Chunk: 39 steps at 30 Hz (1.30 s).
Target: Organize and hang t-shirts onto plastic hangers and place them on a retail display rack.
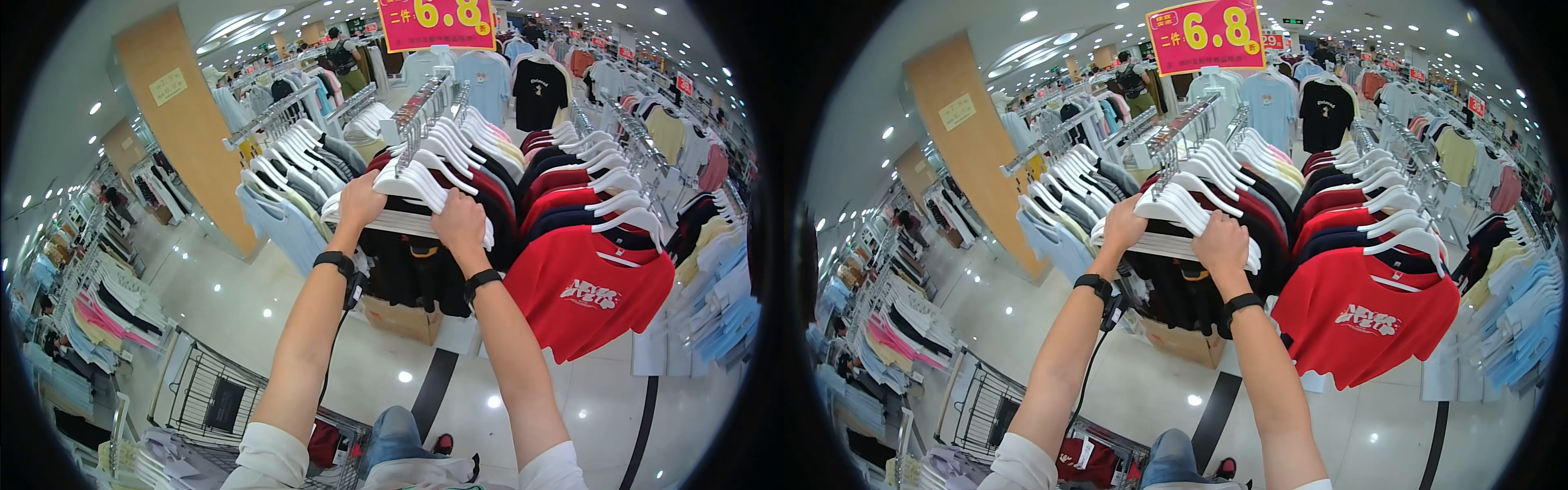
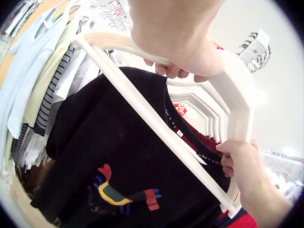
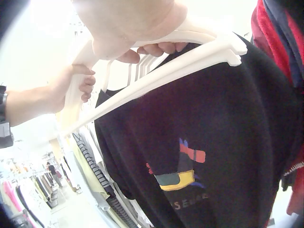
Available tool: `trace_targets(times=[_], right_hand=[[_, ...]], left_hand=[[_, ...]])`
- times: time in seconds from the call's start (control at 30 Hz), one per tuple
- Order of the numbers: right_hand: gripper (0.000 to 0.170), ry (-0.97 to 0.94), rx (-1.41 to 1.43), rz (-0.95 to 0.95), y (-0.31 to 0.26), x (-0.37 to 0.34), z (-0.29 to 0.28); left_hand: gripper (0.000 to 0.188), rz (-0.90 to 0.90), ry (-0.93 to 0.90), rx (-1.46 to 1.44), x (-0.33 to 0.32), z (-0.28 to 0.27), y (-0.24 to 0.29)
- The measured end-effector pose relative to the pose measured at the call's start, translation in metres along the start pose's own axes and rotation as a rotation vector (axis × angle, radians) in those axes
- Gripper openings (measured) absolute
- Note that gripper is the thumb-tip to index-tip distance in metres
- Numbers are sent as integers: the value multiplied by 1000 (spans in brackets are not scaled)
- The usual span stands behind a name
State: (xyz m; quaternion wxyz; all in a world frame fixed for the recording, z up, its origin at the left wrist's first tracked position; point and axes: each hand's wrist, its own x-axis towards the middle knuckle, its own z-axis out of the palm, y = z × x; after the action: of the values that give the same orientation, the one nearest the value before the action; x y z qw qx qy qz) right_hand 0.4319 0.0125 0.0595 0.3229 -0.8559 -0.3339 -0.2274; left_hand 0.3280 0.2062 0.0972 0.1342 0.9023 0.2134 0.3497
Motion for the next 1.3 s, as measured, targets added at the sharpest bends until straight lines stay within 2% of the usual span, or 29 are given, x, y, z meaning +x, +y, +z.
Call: trace_targets(times=[0.23,0.57,0.77,0.83,0.9,0.93,1.0,1.1,1.2,1.23,1.3], right_hand=[[32,-41,29,13,3,2,2],[26,61,78,-13,4,-2,11],[36,100,80,-11,2,-9,6],[40,32,84,-17,5,-7,2],[39,68,12,-63,8,-7,2],[37,45,-13,-67,6,-7,-3],[36,44,19,-59,4,-8,-5],[38,63,41,-102,6,-10,2],[65,-80,131,-34,-7,-12,-28],[73,-116,158,-40,-5,-13,-33],[78,-17,211,-103,7,-13,-31]], left_hand=[[22,18,33,-13,1,1,4],[22,45,17,-29,3,-1,1],[36,7,-77,-12,9,0,1],[39,-25,-107,-47,9,2,3],[24,146,23,-113,13,15,-13],[26,204,58,-90,13,23,-27],[29,115,9,-69,6,10,-13],[30,96,-37,-86,4,-2,-4],[32,115,-35,-110,9,12,-21],[35,65,-59,-135,8,7,-12],[42,76,-75,-287,3,3,-2]])
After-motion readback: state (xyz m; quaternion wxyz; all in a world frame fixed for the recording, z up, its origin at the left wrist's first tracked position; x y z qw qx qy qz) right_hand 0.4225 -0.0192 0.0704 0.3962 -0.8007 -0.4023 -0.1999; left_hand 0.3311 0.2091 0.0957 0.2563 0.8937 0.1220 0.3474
